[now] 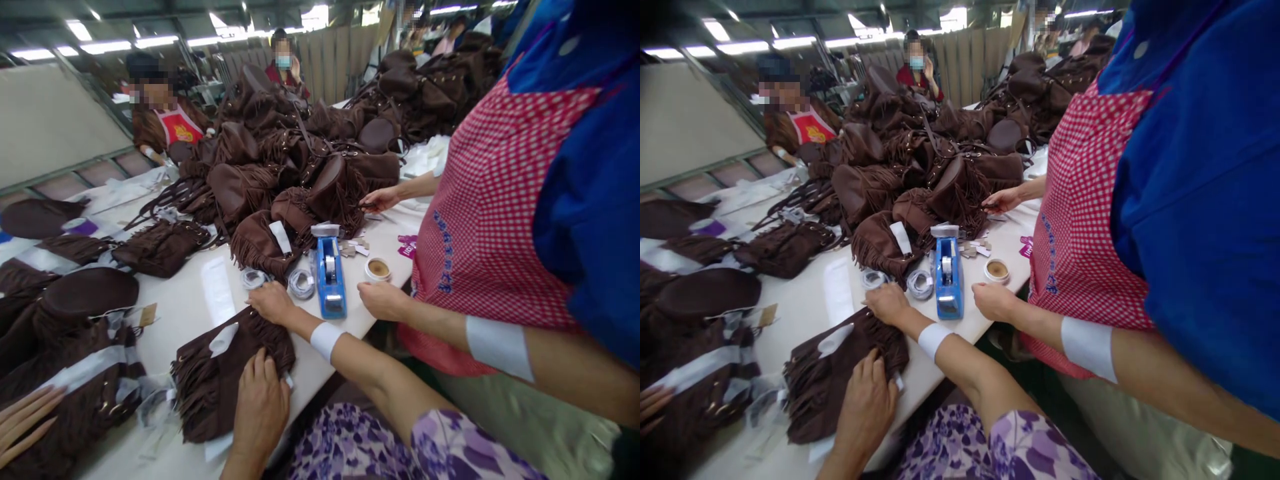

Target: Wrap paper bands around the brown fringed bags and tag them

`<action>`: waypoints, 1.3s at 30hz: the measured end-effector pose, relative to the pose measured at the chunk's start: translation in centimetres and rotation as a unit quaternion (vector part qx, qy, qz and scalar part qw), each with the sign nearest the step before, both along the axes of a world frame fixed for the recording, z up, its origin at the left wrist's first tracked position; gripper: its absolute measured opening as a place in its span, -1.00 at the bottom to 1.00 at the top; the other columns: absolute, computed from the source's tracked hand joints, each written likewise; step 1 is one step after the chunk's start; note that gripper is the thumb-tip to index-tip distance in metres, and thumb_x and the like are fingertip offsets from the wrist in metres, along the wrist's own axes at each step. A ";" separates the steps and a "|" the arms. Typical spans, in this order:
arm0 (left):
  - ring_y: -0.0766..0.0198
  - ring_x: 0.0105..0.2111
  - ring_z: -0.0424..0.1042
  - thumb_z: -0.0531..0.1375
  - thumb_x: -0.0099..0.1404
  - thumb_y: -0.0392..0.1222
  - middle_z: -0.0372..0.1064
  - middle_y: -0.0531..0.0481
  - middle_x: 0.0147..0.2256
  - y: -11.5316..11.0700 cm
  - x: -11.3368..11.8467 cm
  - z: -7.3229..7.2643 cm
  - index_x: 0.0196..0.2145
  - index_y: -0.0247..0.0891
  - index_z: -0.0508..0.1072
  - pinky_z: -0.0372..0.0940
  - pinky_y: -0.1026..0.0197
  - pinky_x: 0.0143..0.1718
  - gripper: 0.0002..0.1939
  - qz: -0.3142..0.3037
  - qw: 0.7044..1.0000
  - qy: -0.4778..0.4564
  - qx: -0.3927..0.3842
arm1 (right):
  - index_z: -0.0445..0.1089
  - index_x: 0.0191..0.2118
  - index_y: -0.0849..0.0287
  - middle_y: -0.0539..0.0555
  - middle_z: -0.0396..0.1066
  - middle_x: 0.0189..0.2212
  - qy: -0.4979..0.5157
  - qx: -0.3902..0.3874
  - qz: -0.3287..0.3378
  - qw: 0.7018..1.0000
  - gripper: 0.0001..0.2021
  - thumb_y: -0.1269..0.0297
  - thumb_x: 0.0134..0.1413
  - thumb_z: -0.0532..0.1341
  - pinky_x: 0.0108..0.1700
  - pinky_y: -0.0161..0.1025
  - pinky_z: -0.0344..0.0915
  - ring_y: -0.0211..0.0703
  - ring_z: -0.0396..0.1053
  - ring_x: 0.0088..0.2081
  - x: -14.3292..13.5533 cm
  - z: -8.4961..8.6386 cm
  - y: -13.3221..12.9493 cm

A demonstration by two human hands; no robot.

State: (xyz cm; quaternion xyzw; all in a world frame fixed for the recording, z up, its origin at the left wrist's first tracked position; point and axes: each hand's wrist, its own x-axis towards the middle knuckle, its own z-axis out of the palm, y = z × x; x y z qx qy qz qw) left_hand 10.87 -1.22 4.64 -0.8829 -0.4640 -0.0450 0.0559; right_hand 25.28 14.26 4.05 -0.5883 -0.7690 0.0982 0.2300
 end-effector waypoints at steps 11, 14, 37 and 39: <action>-0.14 0.17 0.23 0.10 0.35 -0.28 0.21 -0.24 0.23 0.0 -1.7 -3.7 0.34 -0.18 0.05 0.21 -0.19 0.15 -0.36 -0.019 0.996 -0.077 0.051 | 0.41 -0.09 0.17 0.19 0.56 -0.28 -0.039 -0.038 0.023 0.998 -0.53 -0.01 0.40 -0.14 -0.22 -0.18 0.33 -0.02 0.52 -0.25 -0.2 -1.6 2.8; -0.14 0.26 0.15 0.05 0.33 -0.39 0.13 -0.28 0.28 -0.3 -2.1 -4.3 0.37 -0.19 -0.05 0.16 -0.21 0.21 -0.31 -0.036 0.993 -0.087 0.066 | 0.43 -0.15 0.19 0.19 0.56 -0.25 -0.044 -0.049 0.044 0.997 -0.52 -0.01 0.40 -0.13 -0.23 -0.21 0.33 -0.05 0.51 -0.25 0.0 -1.4 3.6; -0.03 0.24 0.20 0.02 0.34 -0.37 0.16 -0.21 0.27 -1.1 -1.6 -4.1 0.38 -0.20 -0.14 0.11 -0.15 0.27 -0.29 0.002 0.988 -0.147 0.047 | 0.23 0.16 0.21 0.22 0.35 0.07 0.048 -0.013 -0.054 0.997 -0.64 0.17 0.39 -0.03 0.12 -0.15 0.18 -0.10 0.28 0.11 1.7 1.6 -5.5; -0.05 0.22 0.24 0.04 0.35 -0.32 0.13 -0.28 0.28 -1.1 -1.3 -3.8 0.39 -0.27 -0.23 0.17 -0.13 0.23 -0.25 0.018 0.984 -0.171 0.048 | 0.15 0.23 0.21 0.23 0.34 0.07 0.060 -0.034 -0.078 0.995 -0.53 0.08 0.33 0.07 0.08 -0.15 0.23 -0.07 0.30 0.09 2.1 1.1 -8.0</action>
